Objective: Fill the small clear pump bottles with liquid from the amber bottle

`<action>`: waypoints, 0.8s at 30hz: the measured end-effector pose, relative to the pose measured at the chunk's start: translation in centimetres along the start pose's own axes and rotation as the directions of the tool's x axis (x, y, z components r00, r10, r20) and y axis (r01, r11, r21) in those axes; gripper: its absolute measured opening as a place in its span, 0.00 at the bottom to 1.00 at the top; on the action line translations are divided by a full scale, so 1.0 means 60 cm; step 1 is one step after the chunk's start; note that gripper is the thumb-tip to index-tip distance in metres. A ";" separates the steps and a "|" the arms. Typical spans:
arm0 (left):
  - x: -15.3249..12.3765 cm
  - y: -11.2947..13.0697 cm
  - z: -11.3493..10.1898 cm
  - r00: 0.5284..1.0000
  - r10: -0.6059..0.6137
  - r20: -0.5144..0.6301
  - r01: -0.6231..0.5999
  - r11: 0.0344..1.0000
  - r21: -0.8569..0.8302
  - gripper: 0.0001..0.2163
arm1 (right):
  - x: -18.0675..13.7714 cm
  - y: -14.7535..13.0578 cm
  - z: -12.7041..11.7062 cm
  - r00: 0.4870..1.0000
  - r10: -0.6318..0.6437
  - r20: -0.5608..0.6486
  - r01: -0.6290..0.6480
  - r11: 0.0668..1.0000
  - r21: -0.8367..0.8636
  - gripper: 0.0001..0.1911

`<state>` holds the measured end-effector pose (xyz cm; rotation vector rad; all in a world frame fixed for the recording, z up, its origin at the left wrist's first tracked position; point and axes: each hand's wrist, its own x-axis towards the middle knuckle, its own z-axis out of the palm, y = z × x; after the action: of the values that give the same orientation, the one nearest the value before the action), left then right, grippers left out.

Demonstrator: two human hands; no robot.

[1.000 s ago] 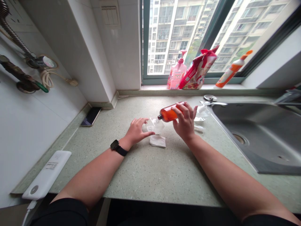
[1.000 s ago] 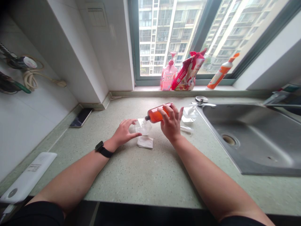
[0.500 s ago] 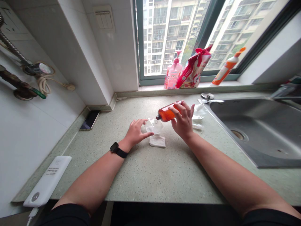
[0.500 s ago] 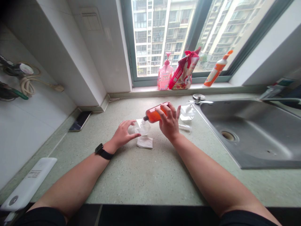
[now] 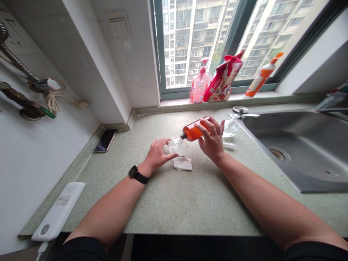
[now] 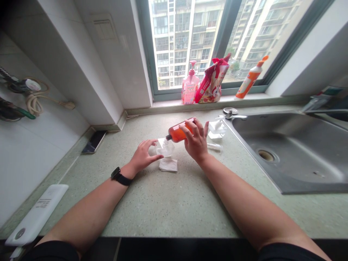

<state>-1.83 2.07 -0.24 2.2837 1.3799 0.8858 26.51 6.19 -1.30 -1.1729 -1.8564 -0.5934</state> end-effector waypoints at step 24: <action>-0.001 -0.003 0.002 1.000 0.012 -0.005 -0.012 1.000 0.004 0.33 | 0.001 0.003 0.000 0.998 -0.039 -0.042 0.040 0.999 0.004 0.40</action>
<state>-1.88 2.10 -0.43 2.2969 1.3724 0.8940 26.63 6.31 -1.29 -1.1147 -1.8482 -0.6304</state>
